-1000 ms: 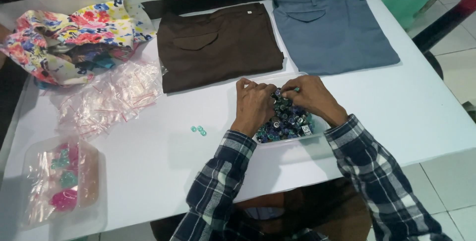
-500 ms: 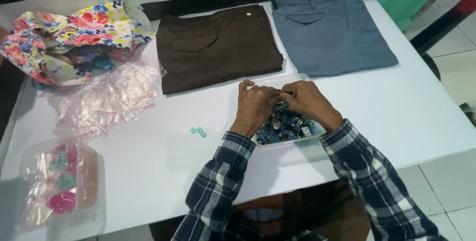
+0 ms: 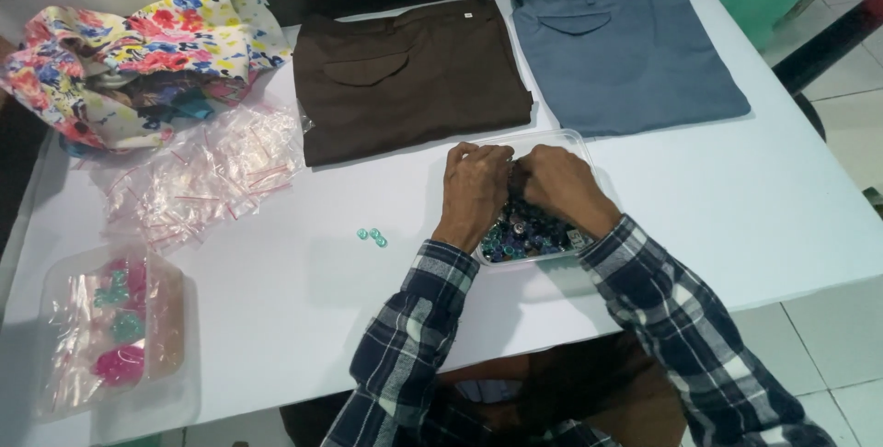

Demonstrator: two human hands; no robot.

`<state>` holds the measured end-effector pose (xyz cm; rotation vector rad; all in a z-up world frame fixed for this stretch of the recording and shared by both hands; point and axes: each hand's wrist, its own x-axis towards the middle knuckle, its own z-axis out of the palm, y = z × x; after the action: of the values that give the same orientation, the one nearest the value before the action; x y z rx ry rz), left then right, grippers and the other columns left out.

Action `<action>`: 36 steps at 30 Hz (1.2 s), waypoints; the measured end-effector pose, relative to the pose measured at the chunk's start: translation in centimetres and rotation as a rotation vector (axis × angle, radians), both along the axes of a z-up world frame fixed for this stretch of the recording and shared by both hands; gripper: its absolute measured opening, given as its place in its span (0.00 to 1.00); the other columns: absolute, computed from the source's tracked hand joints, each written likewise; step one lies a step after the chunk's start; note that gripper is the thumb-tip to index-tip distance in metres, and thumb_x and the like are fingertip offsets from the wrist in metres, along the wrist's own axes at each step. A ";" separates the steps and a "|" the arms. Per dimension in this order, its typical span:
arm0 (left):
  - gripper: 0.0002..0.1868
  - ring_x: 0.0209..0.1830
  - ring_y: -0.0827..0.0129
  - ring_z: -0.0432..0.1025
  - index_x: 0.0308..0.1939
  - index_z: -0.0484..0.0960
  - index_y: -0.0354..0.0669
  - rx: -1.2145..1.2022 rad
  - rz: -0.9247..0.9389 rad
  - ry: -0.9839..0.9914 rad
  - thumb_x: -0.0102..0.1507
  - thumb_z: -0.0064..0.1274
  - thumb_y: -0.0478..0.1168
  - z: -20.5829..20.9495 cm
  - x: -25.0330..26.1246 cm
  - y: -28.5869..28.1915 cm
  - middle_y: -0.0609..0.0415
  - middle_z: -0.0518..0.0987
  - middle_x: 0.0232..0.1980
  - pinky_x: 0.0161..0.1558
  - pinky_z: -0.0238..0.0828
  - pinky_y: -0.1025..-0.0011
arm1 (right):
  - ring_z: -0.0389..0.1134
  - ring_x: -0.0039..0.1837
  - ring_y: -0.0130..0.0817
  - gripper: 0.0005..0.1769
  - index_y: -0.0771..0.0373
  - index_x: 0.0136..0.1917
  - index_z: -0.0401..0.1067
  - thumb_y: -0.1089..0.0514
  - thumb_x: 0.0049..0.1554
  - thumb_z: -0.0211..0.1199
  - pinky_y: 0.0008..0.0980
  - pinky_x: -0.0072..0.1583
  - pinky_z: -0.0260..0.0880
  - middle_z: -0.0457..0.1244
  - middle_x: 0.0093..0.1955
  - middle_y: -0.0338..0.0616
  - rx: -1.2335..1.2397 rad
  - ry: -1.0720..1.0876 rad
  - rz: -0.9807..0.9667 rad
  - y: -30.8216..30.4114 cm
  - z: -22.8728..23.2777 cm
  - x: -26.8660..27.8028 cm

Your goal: A person is sorting small light blue beads and placing them into small clear plastic bags on a work table.

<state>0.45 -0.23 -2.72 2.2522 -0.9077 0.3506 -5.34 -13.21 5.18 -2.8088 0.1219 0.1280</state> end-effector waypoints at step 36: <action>0.08 0.40 0.70 0.82 0.47 0.80 0.50 0.019 0.043 0.006 0.66 0.51 0.33 -0.2 -0.1 -0.1 0.58 0.85 0.35 0.72 0.53 0.64 | 0.73 0.40 0.46 0.11 0.65 0.39 0.77 0.55 0.50 0.64 0.42 0.41 0.75 0.67 0.33 0.48 -0.338 -0.057 0.283 -2.4 -5.8 2.4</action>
<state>0.30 -0.37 -2.90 2.2922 -0.8636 0.3554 -2.91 -15.57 -0.64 -3.1487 -0.2968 0.1003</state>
